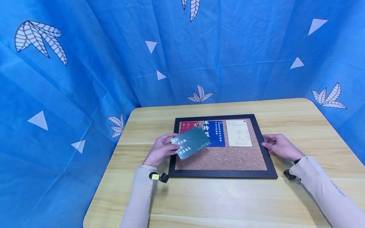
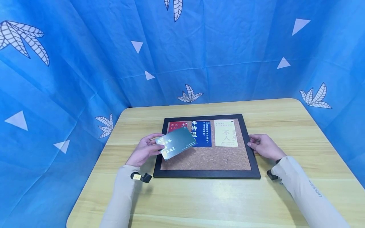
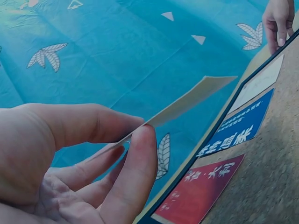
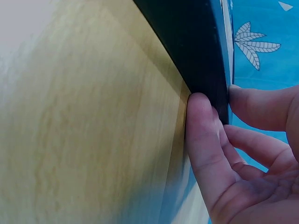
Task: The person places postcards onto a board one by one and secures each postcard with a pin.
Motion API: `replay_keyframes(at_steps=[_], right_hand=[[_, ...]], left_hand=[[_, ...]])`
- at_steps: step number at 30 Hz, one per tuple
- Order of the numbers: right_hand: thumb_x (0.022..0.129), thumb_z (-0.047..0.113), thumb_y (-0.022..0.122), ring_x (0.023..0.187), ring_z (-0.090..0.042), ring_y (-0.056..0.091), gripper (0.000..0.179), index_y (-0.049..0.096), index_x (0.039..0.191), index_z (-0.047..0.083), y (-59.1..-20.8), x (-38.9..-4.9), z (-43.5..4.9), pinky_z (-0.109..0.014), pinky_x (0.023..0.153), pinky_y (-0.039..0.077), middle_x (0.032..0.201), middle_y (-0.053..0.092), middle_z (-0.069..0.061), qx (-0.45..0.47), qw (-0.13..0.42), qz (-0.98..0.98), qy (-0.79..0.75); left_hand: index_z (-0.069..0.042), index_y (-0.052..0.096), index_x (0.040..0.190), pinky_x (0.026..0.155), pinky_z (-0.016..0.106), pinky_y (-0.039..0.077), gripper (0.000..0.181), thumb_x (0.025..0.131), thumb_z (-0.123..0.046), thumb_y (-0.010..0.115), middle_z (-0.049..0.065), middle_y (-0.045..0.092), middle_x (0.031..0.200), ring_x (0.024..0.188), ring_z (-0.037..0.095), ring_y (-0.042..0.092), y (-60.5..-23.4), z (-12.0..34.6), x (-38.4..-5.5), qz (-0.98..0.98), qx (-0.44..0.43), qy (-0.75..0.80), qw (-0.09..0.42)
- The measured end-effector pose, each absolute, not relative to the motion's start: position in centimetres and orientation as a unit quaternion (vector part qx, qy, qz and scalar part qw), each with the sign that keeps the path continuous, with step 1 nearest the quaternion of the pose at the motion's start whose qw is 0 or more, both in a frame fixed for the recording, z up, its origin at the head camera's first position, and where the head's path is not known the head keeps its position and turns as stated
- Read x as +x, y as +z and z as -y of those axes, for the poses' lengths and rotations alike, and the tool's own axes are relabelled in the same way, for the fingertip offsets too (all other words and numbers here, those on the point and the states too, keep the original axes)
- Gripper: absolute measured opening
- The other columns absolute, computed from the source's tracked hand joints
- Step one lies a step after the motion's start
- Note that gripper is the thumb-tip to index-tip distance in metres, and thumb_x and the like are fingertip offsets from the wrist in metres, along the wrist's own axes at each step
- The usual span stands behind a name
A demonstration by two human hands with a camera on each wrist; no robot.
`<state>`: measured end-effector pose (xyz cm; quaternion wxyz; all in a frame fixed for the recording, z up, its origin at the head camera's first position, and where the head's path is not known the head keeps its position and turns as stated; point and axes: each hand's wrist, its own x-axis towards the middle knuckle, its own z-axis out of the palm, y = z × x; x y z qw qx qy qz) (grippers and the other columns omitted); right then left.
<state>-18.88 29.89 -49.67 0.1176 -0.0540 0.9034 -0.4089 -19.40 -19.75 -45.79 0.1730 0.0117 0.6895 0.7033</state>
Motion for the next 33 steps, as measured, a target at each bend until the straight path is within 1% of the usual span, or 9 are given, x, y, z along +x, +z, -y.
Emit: replay_keyframes(at_steps=[7, 12, 15, 19, 25, 30, 33], right_hand=[[0.104, 0.01, 0.059, 0.087, -0.014, 0.067, 0.057, 0.038, 0.145, -0.023, -49.6, -18.9, -29.9, -0.028, 0.067, 0.06, 0.115, 0.063, -0.031, -0.053, 0.119, -0.902, -0.411], [0.104, 0.01, 0.059, 0.088, -0.015, 0.068, 0.056, 0.039, 0.145, -0.023, -49.6, -18.8, -29.9, -0.028, 0.067, 0.06, 0.115, 0.063, -0.031, -0.056, 0.116, -0.903, -0.41], [0.104, 0.01, 0.059, 0.089, -0.017, 0.068, 0.056, 0.04, 0.144, -0.023, -49.6, -18.8, -29.9, -0.028, 0.067, 0.06, 0.114, 0.063, -0.031, -0.057, 0.115, -0.903, -0.41], [0.104, 0.009, 0.059, 0.089, -0.016, 0.067, 0.055, 0.04, 0.144, -0.023, -49.6, -18.8, -29.9, -0.028, 0.067, 0.06, 0.115, 0.063, -0.031, -0.056, 0.117, -0.902, -0.412], [0.103, 0.009, 0.059, 0.086, -0.014, 0.066, 0.055, 0.04, 0.145, -0.022, -49.6, -18.9, -29.9, -0.028, 0.067, 0.059, 0.113, 0.063, -0.029, -0.053, 0.116, -0.903, -0.41], [0.104, 0.009, 0.059, 0.087, -0.015, 0.067, 0.055, 0.04, 0.145, -0.022, -49.7, -18.9, -29.9, -0.028, 0.067, 0.06, 0.114, 0.063, -0.03, -0.054, 0.117, -0.903, -0.41], [0.104, 0.009, 0.059, 0.087, -0.016, 0.067, 0.055, 0.039, 0.145, -0.022, -49.8, -18.9, -29.9, -0.028, 0.067, 0.06, 0.114, 0.062, -0.029, -0.054, 0.116, -0.904, -0.408]], left_hand=[[-0.005, 0.059, 0.14, 0.075, 0.029, 0.062, 0.053, 0.09, 0.002, 0.073, 0.007, 0.072, 0.11, 0.088, 0.016, 0.072, -46.0, 18.3, -19.6, -0.7, 0.039, 0.688, 0.19], [-0.007, 0.061, 0.139, 0.075, 0.028, 0.062, 0.052, 0.09, -0.001, 0.075, 0.005, 0.074, 0.108, 0.087, 0.014, 0.073, -46.4, 17.4, -19.9, -0.709, 0.052, 0.672, 0.205], [-0.009, 0.061, 0.14, 0.076, 0.028, 0.062, 0.052, 0.09, -0.002, 0.076, 0.006, 0.075, 0.11, 0.087, 0.015, 0.074, -46.6, 17.0, -20.0, -0.711, 0.053, 0.667, 0.217], [-0.009, 0.061, 0.14, 0.077, 0.029, 0.063, 0.053, 0.09, -0.002, 0.076, 0.011, 0.075, 0.117, 0.088, 0.016, 0.075, -46.8, 16.3, -20.1, -0.713, 0.053, 0.662, 0.225], [-0.011, 0.062, 0.14, 0.084, 0.036, 0.063, 0.052, 0.091, -0.004, 0.076, 0.017, 0.074, 0.123, 0.093, 0.018, 0.076, -47.1, 15.1, -20.3, -0.725, 0.075, 0.642, 0.239], [-0.015, 0.065, 0.139, 0.087, 0.038, 0.062, 0.049, 0.091, -0.008, 0.077, 0.013, 0.074, 0.126, 0.098, 0.02, 0.077, -47.4, 14.4, -20.2, -0.736, 0.093, 0.619, 0.257], [-0.019, 0.067, 0.136, 0.084, 0.038, 0.063, 0.048, 0.091, -0.009, 0.078, 0.01, 0.075, 0.123, 0.095, 0.021, 0.077, -47.6, 14.0, -20.3, -0.742, 0.092, 0.608, 0.267]])
